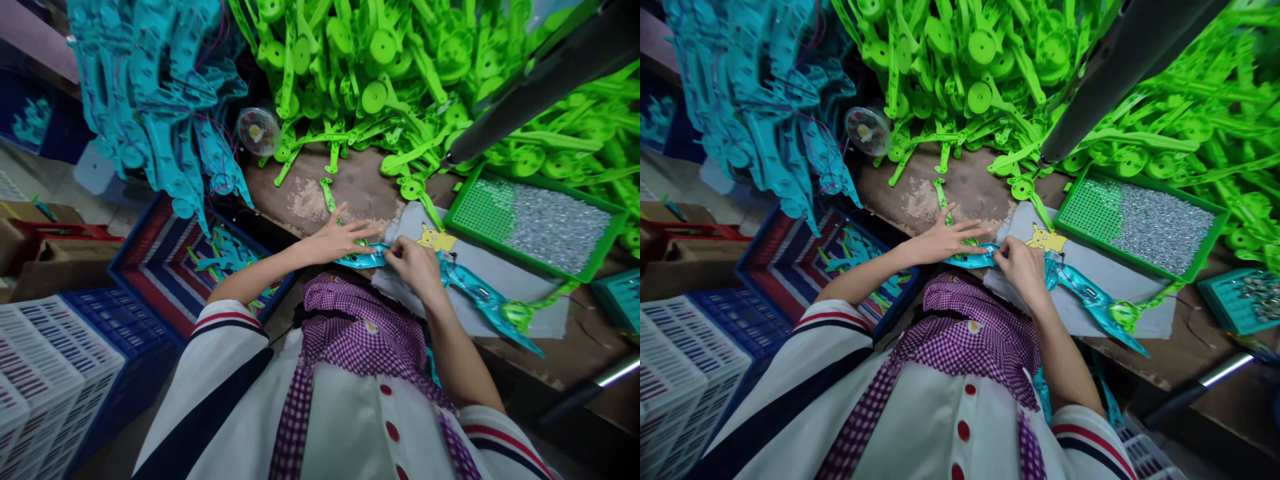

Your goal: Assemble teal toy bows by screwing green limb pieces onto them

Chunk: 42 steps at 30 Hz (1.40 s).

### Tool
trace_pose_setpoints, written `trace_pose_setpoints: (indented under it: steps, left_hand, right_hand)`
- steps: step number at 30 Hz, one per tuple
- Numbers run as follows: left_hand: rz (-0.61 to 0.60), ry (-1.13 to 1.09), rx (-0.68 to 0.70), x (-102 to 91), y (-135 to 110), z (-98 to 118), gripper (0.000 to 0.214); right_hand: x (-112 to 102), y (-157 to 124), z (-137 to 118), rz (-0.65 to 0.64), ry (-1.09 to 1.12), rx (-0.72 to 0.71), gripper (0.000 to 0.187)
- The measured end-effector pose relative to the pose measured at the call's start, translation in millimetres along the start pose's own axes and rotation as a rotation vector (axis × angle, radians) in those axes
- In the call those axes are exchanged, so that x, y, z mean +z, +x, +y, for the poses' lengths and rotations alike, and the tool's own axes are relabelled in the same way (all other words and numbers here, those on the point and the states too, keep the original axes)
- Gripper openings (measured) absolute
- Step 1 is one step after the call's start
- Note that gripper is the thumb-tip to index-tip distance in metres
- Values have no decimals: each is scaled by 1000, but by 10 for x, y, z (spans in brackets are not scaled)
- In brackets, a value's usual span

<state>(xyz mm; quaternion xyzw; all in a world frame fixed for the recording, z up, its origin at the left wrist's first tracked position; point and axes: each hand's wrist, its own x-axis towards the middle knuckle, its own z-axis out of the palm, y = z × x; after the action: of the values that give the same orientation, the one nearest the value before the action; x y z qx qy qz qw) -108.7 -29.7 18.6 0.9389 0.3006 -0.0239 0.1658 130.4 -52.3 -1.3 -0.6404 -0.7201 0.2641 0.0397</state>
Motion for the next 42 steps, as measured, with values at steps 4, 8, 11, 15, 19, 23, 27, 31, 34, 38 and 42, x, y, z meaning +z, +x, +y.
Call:
trace_pose_setpoints:
  steps: [4,8,11,15,19,23,27,31,34,38,42]
  left_hand:
    - [34,-46,4,42,3,-13,64]
    - [44,-67,12,44,-1,-28,61]
    - [57,-77,17,37,-7,-32,64]
    - [102,-97,23,53,-12,-41,68]
    - [113,-114,27,76,-11,-53,67]
    - [92,-97,38,76,-9,-51,62]
    - [59,-64,34,63,-5,-51,65]
    - [29,-54,21,70,-16,-69,76]
    - [86,-92,-10,165,-62,-73,87]
    - [329,-170,-209,443,-150,-33,76]
    - [694,-302,-417,679,-258,25,48]
  right_hand:
    - [-84,-45,95,17,46,7,27]
    - [-149,-136,271,60,127,97,33]
    - [-118,-172,309,101,160,133,32]
    - [-65,-201,272,129,141,137,28]
    - [-52,-249,211,211,24,93,29]
    - [-36,-240,187,244,-61,90,28]
    - [3,-196,243,202,-45,90,27]
    - [49,-247,347,214,-23,87,28]
    - [44,-331,391,299,9,80,29]
    - [-30,-395,264,416,44,8,32]
    - [-44,-351,-5,459,129,-189,22]
